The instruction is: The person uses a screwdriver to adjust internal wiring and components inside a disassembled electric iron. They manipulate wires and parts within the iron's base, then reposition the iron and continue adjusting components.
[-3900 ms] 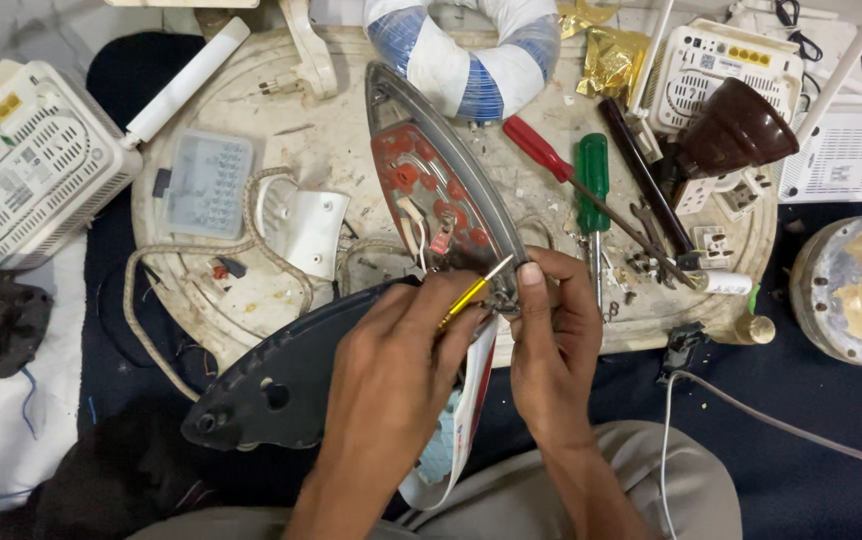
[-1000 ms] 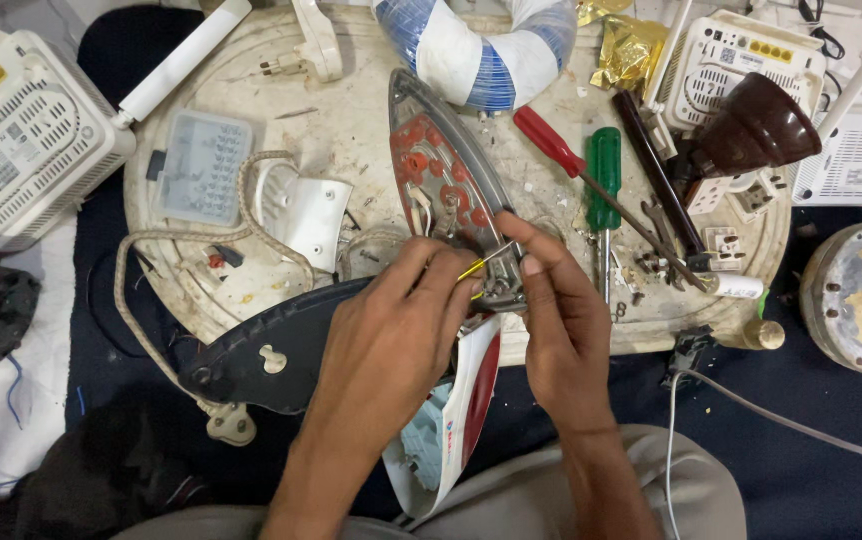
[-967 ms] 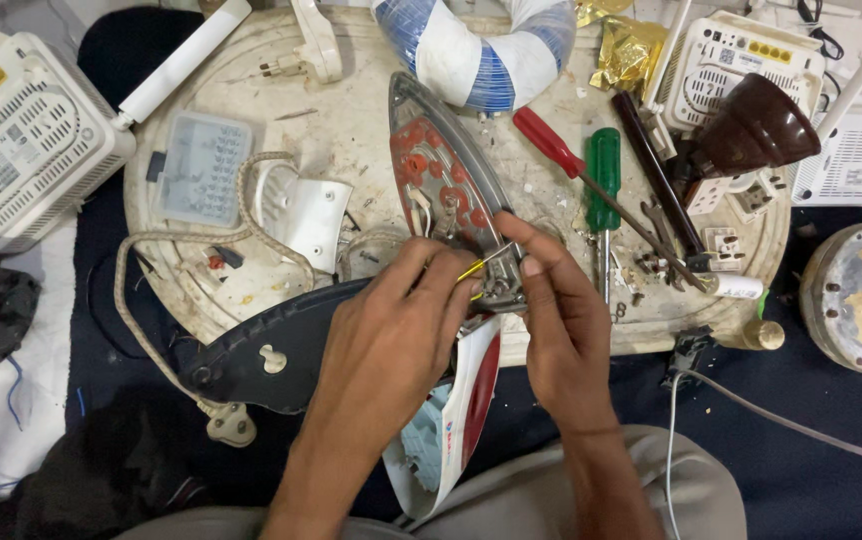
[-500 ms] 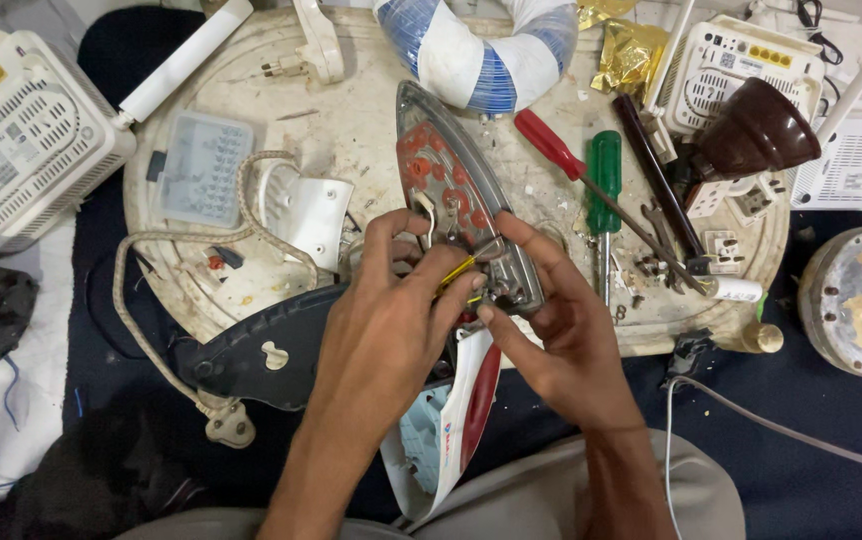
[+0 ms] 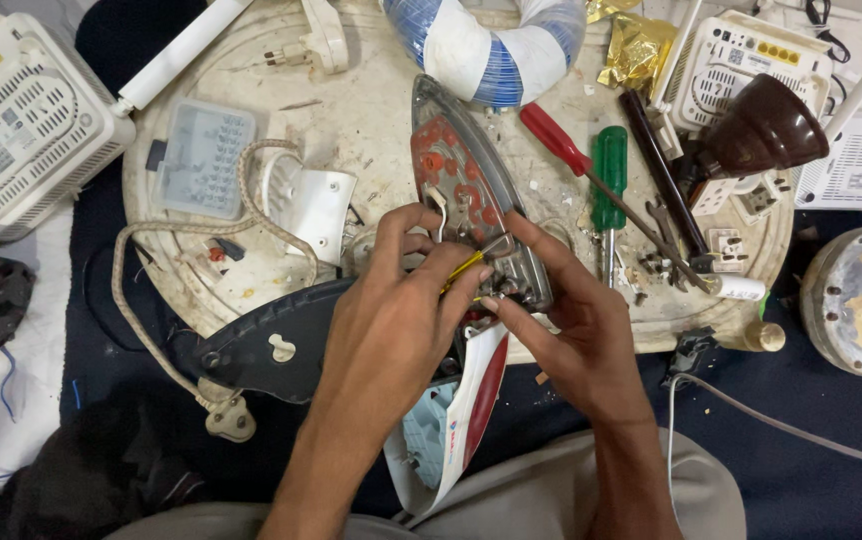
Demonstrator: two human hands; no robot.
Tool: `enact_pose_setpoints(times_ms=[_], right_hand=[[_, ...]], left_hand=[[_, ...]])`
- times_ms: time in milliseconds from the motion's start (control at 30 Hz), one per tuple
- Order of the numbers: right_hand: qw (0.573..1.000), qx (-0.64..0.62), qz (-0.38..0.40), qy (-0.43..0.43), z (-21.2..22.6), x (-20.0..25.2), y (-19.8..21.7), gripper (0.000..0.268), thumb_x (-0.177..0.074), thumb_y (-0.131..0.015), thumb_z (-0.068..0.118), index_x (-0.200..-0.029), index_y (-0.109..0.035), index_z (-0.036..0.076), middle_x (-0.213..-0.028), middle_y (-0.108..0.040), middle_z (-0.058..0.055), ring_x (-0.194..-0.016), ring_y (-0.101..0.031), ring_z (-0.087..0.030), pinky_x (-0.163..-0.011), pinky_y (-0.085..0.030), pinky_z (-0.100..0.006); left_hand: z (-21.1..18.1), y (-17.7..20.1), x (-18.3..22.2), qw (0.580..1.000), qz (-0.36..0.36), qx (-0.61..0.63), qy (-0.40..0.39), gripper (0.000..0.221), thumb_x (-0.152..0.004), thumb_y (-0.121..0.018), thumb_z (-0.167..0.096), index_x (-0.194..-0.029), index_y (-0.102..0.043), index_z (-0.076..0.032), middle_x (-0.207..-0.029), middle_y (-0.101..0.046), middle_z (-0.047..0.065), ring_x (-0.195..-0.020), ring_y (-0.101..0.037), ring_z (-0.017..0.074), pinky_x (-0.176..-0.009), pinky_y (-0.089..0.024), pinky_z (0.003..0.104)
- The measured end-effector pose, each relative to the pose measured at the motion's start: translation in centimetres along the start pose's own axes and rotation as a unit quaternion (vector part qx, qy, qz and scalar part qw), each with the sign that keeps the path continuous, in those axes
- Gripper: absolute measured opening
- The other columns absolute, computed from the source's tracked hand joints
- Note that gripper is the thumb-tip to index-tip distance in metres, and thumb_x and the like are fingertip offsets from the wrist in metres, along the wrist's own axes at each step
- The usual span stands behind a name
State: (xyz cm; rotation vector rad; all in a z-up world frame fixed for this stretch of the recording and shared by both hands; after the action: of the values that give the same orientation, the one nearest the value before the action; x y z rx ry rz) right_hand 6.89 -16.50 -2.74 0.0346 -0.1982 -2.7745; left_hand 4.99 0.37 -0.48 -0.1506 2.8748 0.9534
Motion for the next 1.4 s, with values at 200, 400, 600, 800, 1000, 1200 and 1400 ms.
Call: enact_pose_setpoints(times_ms=[200,400,600,800,1000,1200,1400], right_hand=[[1.0,0.028,-0.005,-0.002,-0.1,0.0,0.2,0.068,-0.09,-0.069,-0.012,-0.153,-0.045,-0.005,-0.147,-0.059,-0.014,-0.126,-0.06,-0.014,-0.108,-0.051,-0.031],[0.997,0.07,-0.022,-0.006,-0.3,0.0,0.4,0.068,-0.088,-0.071,-0.01,-0.151,-0.048,-0.003,-0.143,-0.063,-0.014,-0.118,-0.063,-0.012,-0.101,-0.054,-0.028],[0.993,0.112,-0.033,0.024,-0.3,-0.3,0.4,0.066,-0.089,-0.074,-0.007,-0.15,-0.05,-0.002,-0.145,-0.063,-0.014,-0.118,-0.063,-0.009,-0.1,-0.055,-0.026],[0.988,0.14,-0.068,0.022,-0.3,-0.7,0.2,0.064,-0.089,-0.075,-0.005,-0.148,-0.053,0.001,-0.141,-0.066,-0.01,-0.107,-0.062,-0.005,-0.087,-0.056,-0.023],[0.968,0.223,-0.112,-0.017,-1.8,-0.8,0.9,0.062,-0.089,-0.08,0.004,-0.147,-0.059,0.006,-0.097,-0.071,-0.003,-0.066,-0.045,-0.003,-0.054,-0.041,-0.021],[0.973,0.189,-0.131,-0.032,-3.5,-1.1,1.5,0.063,-0.087,-0.082,0.006,-0.146,-0.06,0.005,-0.088,-0.066,0.0,-0.061,-0.039,-0.002,-0.05,-0.036,-0.02],[0.985,0.093,-0.145,-0.03,-4.6,-1.4,2.3,0.059,-0.087,-0.08,0.002,-0.143,-0.061,0.001,-0.103,-0.076,-0.003,-0.073,-0.057,0.0,-0.06,-0.048,-0.018]], left_hand=[[0.1,0.1,0.1,1.0,-0.011,0.003,-0.018,0.024,-0.096,-0.069,-0.025,-0.105,-0.076,-0.004,-0.129,-0.057,0.016,-0.097,-0.071,0.0331,-0.077,-0.058,0.045],[0.2,0.4,-0.1,1.0,-0.01,0.006,0.007,0.024,-0.097,-0.066,-0.025,-0.106,-0.074,-0.004,-0.128,-0.063,0.014,-0.09,-0.073,0.0345,-0.074,-0.057,0.045],[-0.3,1.3,0.3,0.999,-0.039,-0.019,-0.009,0.022,-0.1,-0.065,-0.023,-0.108,-0.07,-0.004,-0.114,-0.07,0.013,-0.09,-0.072,0.0353,-0.075,-0.056,0.044],[-1.1,2.1,0.6,0.999,-0.051,-0.003,-0.007,0.022,-0.1,-0.065,-0.022,-0.111,-0.068,-0.004,-0.111,-0.07,0.013,-0.095,-0.071,0.0352,-0.08,-0.056,0.044],[-2.0,3.3,1.9,0.993,-0.038,0.109,0.004,0.022,-0.1,-0.064,-0.018,-0.115,-0.067,-0.002,-0.109,-0.07,0.015,-0.095,-0.071,0.0343,-0.081,-0.055,0.04],[-2.7,3.8,3.7,0.987,0.032,0.141,0.071,0.022,-0.097,-0.066,-0.022,-0.108,-0.067,-0.004,-0.097,-0.074,0.013,-0.087,-0.073,0.0316,-0.074,-0.054,0.038],[-2.0,5.3,5.6,0.987,0.017,0.107,0.116,0.022,-0.097,-0.065,-0.025,-0.109,-0.069,-0.007,-0.096,-0.077,0.012,-0.081,-0.075,0.0288,-0.068,-0.056,0.036]])
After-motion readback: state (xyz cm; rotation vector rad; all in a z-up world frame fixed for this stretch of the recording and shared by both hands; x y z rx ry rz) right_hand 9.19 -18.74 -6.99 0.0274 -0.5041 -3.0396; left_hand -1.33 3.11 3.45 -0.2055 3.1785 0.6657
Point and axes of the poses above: each hand's wrist, its own x-axis away from the middle knuckle, its own y-axis out of the back of the hand, z = x × y, the point moved 4 cm from there along -x, towards the middle knuckle
